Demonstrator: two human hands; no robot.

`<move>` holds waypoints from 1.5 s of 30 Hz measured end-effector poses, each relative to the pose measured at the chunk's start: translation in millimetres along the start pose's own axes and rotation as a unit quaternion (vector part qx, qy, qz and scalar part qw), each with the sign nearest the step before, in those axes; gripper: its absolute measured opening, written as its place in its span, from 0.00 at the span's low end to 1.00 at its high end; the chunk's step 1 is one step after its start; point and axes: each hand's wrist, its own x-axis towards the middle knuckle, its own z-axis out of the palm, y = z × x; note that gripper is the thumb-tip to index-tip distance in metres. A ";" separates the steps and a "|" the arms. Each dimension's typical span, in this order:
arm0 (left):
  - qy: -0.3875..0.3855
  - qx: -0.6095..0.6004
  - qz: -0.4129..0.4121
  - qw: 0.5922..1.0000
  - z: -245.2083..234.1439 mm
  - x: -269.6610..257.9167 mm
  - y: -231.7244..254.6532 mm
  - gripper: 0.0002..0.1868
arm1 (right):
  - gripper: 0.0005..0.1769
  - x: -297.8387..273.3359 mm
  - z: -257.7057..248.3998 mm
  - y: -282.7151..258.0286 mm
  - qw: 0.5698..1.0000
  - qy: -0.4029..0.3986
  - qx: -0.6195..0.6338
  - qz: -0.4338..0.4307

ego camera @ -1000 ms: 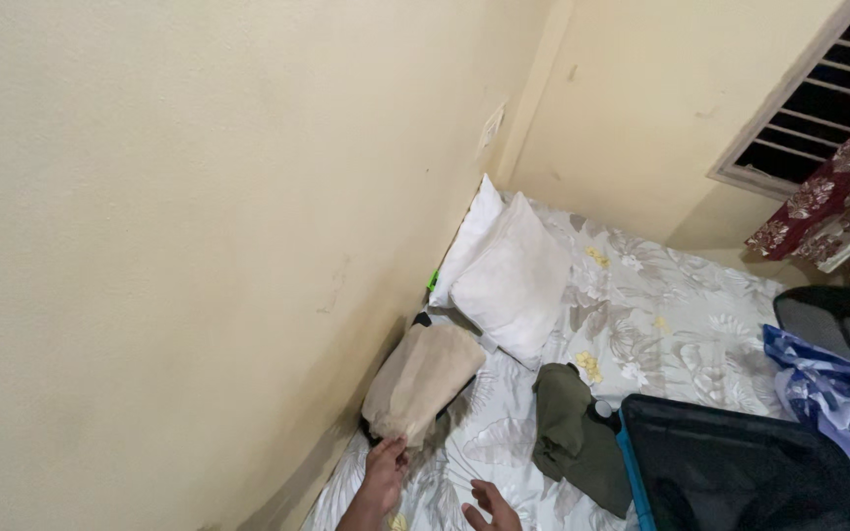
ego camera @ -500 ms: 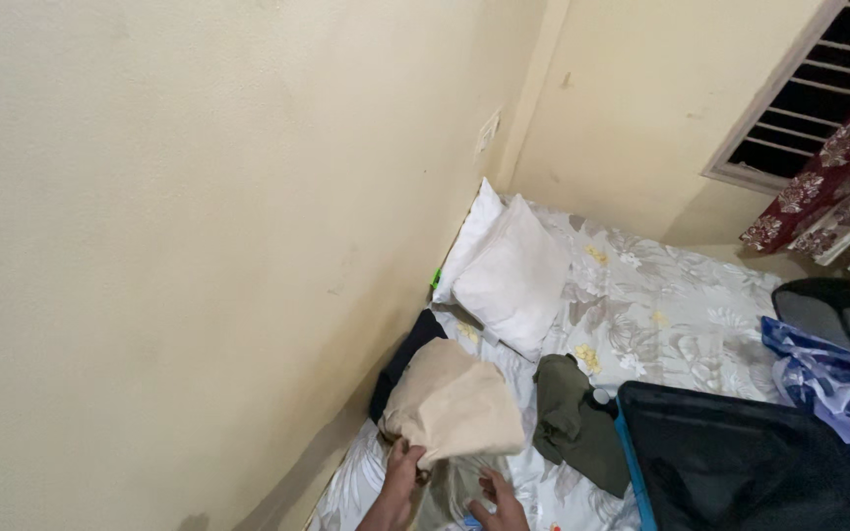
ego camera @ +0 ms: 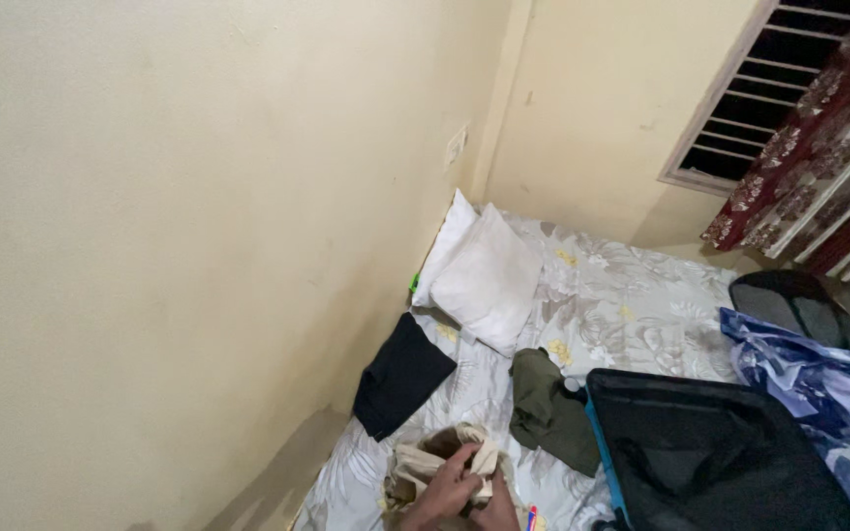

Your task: The person folds a black pair of trousers and a beige pair of trousers on a bed, then places them into an open suitcase. The person handles the garments by hand, smoothing and folding them before packing.

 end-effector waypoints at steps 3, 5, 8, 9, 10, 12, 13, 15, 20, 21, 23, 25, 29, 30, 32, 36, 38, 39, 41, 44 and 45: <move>-0.041 -0.015 0.069 0.997 13.3 -12.5 12.3 0.28 | 0.41 -13.8 -11.7 -2.0 1.000 0.029 -0.011 0.000; -0.041 -0.076 -0.029 0.996 21.3 -20.5 20.6 0.28 | 0.27 -26.7 -14.6 -2.3 0.998 0.042 -0.024 0.046; -0.019 -0.097 -0.096 0.990 24.5 -30.7 28.0 0.25 | 0.16 -39.3 -22.5 -2.9 0.989 0.058 -0.050 0.127; -0.007 -0.093 -0.105 0.990 23.9 -34.6 28.2 0.23 | 0.15 -41.3 -27.3 -3.7 0.985 0.070 -0.046 0.154; 0.007 -0.092 -0.089 0.992 21.3 -40.4 26.8 0.22 | 0.14 -43.1 -30.8 -4.7 0.979 0.080 -0.041 0.180; 0.035 -0.090 -0.057 0.994 12.1 -49.9 21.4 0.18 | 0.15 -44.3 -37.8 -6.5 0.971 0.098 -0.054 0.211; 0.075 -0.081 -0.054 0.992 7.4 -54.0 17.5 0.18 | 0.15 -43.8 -40.9 -7.3 0.966 0.107 -0.061 0.226; 0.155 -0.063 -0.046 0.985 0.2 -63.1 9.1 0.18 | 0.14 -43.1 -47.0 -8.4 0.963 0.131 0.052 0.229; 0.309 0.149 -0.125 0.931 -7.5 -88.5 -3.0 0.23 | 0.16 -39.2 -58.8 -12.9 0.939 0.163 0.262 0.149; 0.331 0.183 -0.143 0.915 -6.9 -92.8 -3.3 0.24 | 0.17 -37.5 -60.3 -14.8 0.924 0.166 0.300 0.167; 0.356 0.183 -0.094 0.911 -5.6 -97.6 -4.6 0.34 | 0.19 -32.9 -64.8 -18.3 0.901 0.164 0.359 0.177; 0.398 0.205 -0.066 0.892 0.6 -98.6 -2.7 0.45 | 0.22 -33.2 -74.9 -25.7 0.887 0.157 0.403 0.163; 0.461 0.039 -0.151 0.874 3.9 -90.8 2.6 0.61 | 0.25 -39.0 -93.0 -45.5 0.863 0.140 0.454 0.174; 0.452 -0.067 -0.197 0.867 4.1 -89.5 3.2 0.63 | 0.24 -42.7 -95.4 -50.9 0.865 0.142 0.450 0.170; 0.367 -0.135 -0.236 0.890 5.9 -94.6 3.2 0.62 | 0.22 -48.6 -100.0 -62.8 0.865 0.147 0.451 0.161; 0.284 -0.152 -0.352 0.879 28.6 -102.3 -0.6 0.64 | 0.20 -53.3 -112.0 -85.7 0.862 0.150 0.460 0.153; 0.289 -0.143 -0.345 0.881 41.5 -101.0 -2.8 0.65 | 0.21 -52.7 -117.9 -94.3 0.857 0.149 0.468 0.153; 0.299 -0.129 -0.337 0.883 48.4 -100.0 -3.2 0.66 | 0.22 -51.2 -122.6 -98.8 0.853 0.149 0.476 0.152; 0.245 -0.210 -0.290 0.901 56.9 -108.2 -6.2 0.59 | 0.23 -52.3 -129.3 -106.1 0.841 0.140 0.501 0.147; 0.161 -0.326 -0.209 0.908 67.3 -121.0 -11.2 0.48 | 0.24 -52.5 -138.0 -115.1 0.823 0.119 0.541 0.127; 0.132 -0.363 -0.180 0.904 71.1 -123.5 -12.9 0.44 | 0.24 -54.1 -140.8 -117.5 0.819 0.116 0.551 0.114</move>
